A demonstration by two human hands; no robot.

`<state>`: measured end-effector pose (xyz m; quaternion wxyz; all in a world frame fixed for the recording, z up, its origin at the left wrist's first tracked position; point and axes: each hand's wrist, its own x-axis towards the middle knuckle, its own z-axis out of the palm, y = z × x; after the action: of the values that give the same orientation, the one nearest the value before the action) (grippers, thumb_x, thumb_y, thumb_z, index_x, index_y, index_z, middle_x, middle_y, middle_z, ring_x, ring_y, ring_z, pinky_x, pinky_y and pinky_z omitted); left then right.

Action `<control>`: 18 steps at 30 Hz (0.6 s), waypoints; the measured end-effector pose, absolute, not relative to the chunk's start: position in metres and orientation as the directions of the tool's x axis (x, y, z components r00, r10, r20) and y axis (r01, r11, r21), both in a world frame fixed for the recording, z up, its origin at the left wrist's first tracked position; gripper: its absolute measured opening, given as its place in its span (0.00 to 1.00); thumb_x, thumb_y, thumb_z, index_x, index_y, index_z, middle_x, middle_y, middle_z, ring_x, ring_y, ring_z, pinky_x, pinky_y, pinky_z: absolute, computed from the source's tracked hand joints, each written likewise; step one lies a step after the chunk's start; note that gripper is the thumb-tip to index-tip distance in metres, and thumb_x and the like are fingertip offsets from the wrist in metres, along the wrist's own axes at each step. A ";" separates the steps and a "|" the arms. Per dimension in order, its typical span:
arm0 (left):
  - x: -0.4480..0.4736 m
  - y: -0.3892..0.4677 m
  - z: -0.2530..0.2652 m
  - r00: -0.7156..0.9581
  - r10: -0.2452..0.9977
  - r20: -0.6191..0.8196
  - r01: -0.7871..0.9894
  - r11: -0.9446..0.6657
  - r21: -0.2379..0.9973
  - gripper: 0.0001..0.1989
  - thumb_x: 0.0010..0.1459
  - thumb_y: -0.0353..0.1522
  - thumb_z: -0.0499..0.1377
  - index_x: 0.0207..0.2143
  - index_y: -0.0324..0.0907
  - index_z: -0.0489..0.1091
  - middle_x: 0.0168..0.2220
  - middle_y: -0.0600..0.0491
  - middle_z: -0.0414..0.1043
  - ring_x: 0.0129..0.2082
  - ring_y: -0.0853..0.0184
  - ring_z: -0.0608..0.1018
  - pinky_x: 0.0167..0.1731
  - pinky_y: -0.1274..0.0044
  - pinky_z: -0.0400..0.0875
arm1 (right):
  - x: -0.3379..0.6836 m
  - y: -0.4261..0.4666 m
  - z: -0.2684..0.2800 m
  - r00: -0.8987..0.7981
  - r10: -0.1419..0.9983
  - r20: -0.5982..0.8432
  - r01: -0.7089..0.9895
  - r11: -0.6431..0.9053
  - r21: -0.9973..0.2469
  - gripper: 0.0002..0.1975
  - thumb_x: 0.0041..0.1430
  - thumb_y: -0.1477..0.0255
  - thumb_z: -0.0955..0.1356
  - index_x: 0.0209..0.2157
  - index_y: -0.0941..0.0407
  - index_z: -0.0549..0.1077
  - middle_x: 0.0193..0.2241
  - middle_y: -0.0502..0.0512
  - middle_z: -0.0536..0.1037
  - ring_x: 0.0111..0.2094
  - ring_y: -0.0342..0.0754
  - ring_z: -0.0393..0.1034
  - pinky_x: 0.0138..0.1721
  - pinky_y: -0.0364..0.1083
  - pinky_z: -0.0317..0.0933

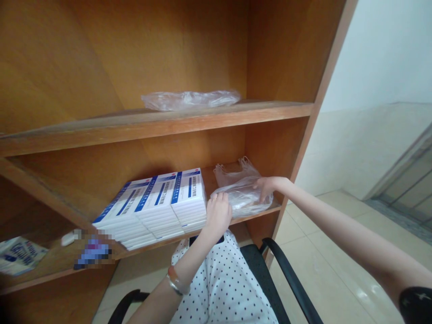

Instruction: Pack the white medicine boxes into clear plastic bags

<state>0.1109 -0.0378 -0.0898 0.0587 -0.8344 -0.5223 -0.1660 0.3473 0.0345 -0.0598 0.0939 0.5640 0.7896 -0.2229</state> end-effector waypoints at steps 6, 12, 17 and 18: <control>0.106 -0.066 -0.095 0.502 0.682 0.531 0.764 -0.638 0.098 0.14 0.60 0.28 0.48 0.46 0.37 0.65 0.57 0.46 0.62 0.52 0.59 0.66 0.50 0.67 0.61 | 0.322 0.025 -0.033 -0.540 0.823 -0.175 0.780 0.412 -0.472 0.20 0.44 0.67 0.69 0.42 0.56 0.75 0.40 0.55 0.78 0.41 0.55 0.71 0.43 0.47 0.63; 0.092 -0.091 -0.121 0.530 0.601 0.598 0.677 -0.725 0.128 0.19 0.61 0.29 0.49 0.55 0.39 0.60 0.59 0.50 0.60 0.59 0.63 0.61 0.55 0.68 0.57 | 0.284 0.011 -0.012 -0.525 0.850 0.033 0.718 0.464 -0.518 0.11 0.51 0.69 0.65 0.31 0.59 0.77 0.30 0.54 0.78 0.32 0.49 0.71 0.36 0.45 0.62; 0.083 -0.098 -0.138 0.431 0.644 0.632 0.711 -0.673 0.201 0.17 0.58 0.25 0.50 0.50 0.42 0.65 0.59 0.50 0.60 0.60 0.62 0.61 0.55 0.67 0.58 | 0.237 0.001 -0.002 -0.387 0.898 0.209 0.523 0.400 -0.753 0.20 0.58 0.59 0.62 0.36 0.61 0.74 0.32 0.58 0.77 0.33 0.49 0.70 0.36 0.46 0.62; 0.082 -0.101 -0.140 0.387 0.655 0.649 0.719 -0.655 0.233 0.16 0.58 0.24 0.50 0.48 0.42 0.66 0.59 0.50 0.61 0.59 0.62 0.62 0.55 0.67 0.59 | 0.227 0.000 -0.002 -0.371 0.913 0.171 0.463 0.341 -0.818 0.22 0.58 0.56 0.62 0.38 0.61 0.74 0.33 0.59 0.76 0.33 0.49 0.70 0.36 0.47 0.63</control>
<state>0.0823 -0.1005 -0.1402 0.0432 -0.8316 -0.4128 -0.3689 0.2268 0.0001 -0.0015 -0.3242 0.4573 0.7520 -0.3467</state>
